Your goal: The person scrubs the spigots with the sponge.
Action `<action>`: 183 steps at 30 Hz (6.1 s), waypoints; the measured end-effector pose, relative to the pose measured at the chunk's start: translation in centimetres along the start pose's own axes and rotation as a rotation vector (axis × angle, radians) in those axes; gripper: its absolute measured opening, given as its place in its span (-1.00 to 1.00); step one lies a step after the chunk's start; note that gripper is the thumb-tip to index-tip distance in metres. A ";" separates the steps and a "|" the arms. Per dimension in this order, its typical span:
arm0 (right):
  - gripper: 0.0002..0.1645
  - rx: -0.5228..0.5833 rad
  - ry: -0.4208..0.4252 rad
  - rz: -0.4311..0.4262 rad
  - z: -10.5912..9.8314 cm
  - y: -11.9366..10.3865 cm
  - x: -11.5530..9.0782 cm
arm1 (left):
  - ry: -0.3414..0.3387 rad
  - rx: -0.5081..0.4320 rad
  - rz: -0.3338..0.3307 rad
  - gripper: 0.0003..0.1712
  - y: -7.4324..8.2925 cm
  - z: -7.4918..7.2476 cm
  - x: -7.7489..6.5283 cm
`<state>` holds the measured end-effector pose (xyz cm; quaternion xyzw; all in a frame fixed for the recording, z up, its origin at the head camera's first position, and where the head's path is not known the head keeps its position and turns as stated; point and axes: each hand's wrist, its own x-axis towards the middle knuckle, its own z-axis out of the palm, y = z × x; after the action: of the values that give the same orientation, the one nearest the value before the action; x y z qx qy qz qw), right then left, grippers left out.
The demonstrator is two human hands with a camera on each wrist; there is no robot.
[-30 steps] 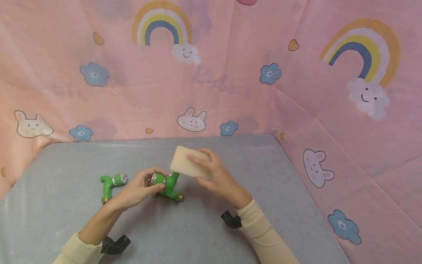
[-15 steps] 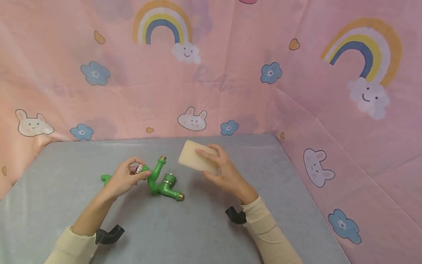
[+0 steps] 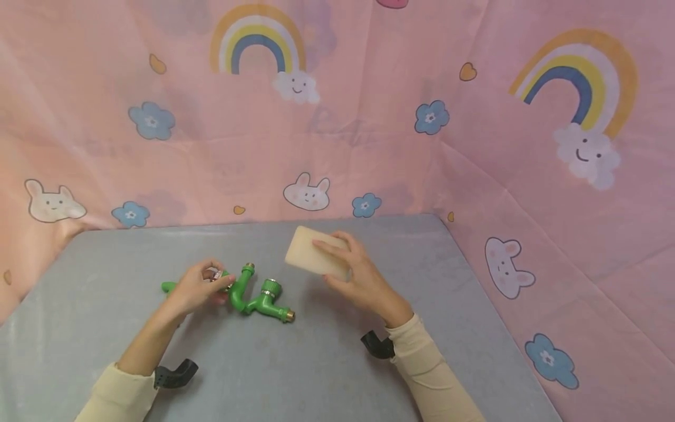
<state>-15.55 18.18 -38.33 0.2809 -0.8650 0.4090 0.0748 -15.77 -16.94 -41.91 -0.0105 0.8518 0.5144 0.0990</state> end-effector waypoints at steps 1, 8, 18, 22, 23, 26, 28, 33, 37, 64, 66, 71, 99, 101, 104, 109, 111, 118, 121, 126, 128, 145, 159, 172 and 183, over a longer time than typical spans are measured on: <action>-0.25 -0.001 -0.001 0.002 0.0 0.0 0.0 | -0.004 0.003 0.000 -0.59 -0.2 0.1 0.0; -0.25 -0.006 0.000 0.005 0.0 -0.1 -0.1 | -0.041 0.108 0.020 -0.64 -0.9 0.3 0.1; -0.24 0.003 0.001 0.022 -0.2 0.0 -0.1 | -0.095 0.370 0.130 -0.58 -0.7 -1.2 -0.6; -0.24 -0.001 -0.001 0.018 -0.2 0.0 -0.1 | -0.095 0.398 0.112 -0.62 -0.3 -1.5 -0.8; -0.24 -0.001 0.000 0.018 -0.2 0.1 -0.1 | -0.095 0.412 0.105 -0.61 -0.1 -1.6 -0.9; -0.24 -0.003 0.001 0.015 -0.2 0.1 -0.1 | -0.096 0.466 0.087 -0.57 0.1 -1.9 -1.1; -0.24 -0.006 -0.001 0.012 -0.2 0.1 0.0 | -0.092 0.501 0.072 -0.56 0.1 -2.0 -1.1; -0.24 -0.007 -0.003 0.008 -0.1 0.1 0.0 | -0.091 0.546 0.070 -0.59 -0.2 -2.2 -1.2; -0.24 -0.005 -0.013 0.001 0.0 0.2 0.0 | -0.099 0.568 0.086 -0.60 -0.4 -2.4 -1.2; -0.25 -0.017 -0.049 0.001 0.4 0.2 -0.2 | 0.011 0.436 0.139 -0.47 0.0 -6.0 -1.8; -0.25 -0.019 -0.049 -0.001 0.5 0.1 -0.1 | 0.029 0.435 0.135 -0.44 -0.2 -6.4 -1.7; -0.26 -0.017 -0.050 -0.015 0.6 0.1 0.1 | 0.037 0.440 0.116 -0.37 -0.8 -7.5 -1.7; -0.25 -0.034 -0.065 -0.043 0.9 0.3 0.1 | -0.077 0.648 -0.198 0.02 -4.0 -9.5 -1.3; -0.25 -0.036 -0.068 -0.040 0.9 0.3 0.1 | -0.081 0.631 -0.197 -0.03 -4.1 -9.5 -1.3; -0.25 -0.043 -0.069 -0.033 0.9 0.3 0.1 | -0.083 0.600 -0.189 -0.11 -4.2 -9.4 -1.2; -0.24 -0.054 -0.068 -0.027 0.8 0.2 -0.1 | -0.079 0.525 -0.152 -0.28 -4.2 -9.0 -1.1; -0.24 -0.052 -0.069 -0.025 0.8 0.2 -0.1 | -0.081 0.479 -0.122 -0.33 -4.2 -8.7 -1.1; -0.24 -0.050 -0.068 -0.022 0.8 0.2 -0.1 | -0.071 0.332 -0.052 -0.33 -3.9 -8.1 -0.8; -0.25 -0.047 -0.069 -0.023 0.7 0.1 0.0 | -0.026 0.299 -0.026 -0.29 -3.6 -8.1 -0.8; -0.25 -0.049 -0.061 -0.025 0.8 0.2 -0.1 | 0.053 0.201 0.067 -0.22 -2.3 -7.9 -1.0; -0.24 -0.049 -0.054 -0.027 0.8 0.2 -0.1 | 0.081 0.163 0.090 -0.20 -1.3 -7.6 -1.2; -0.26 0.014 -0.048 -0.155 3.3 -1.5 -0.2 | -0.107 -0.076 0.249 -0.45 3.4 2.0 -2.4; -0.26 0.038 -0.089 -0.134 4.6 -2.1 -0.6 | -0.153 0.052 0.358 -0.42 4.2 4.2 -3.7; -0.26 -0.099 -0.137 0.006 1.7 -1.4 -0.5 | -0.048 0.056 0.305 -0.37 4.2 2.9 -3.4; -0.23 -0.138 -0.102 -0.130 3.1 -2.7 -0.4 | -0.103 -0.033 0.256 -0.34 4.1 3.5 -3.1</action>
<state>-13.39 14.65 -38.74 0.3512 -0.8737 0.3278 0.0762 -12.66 -12.22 -39.36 0.1230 0.8314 0.5365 0.0761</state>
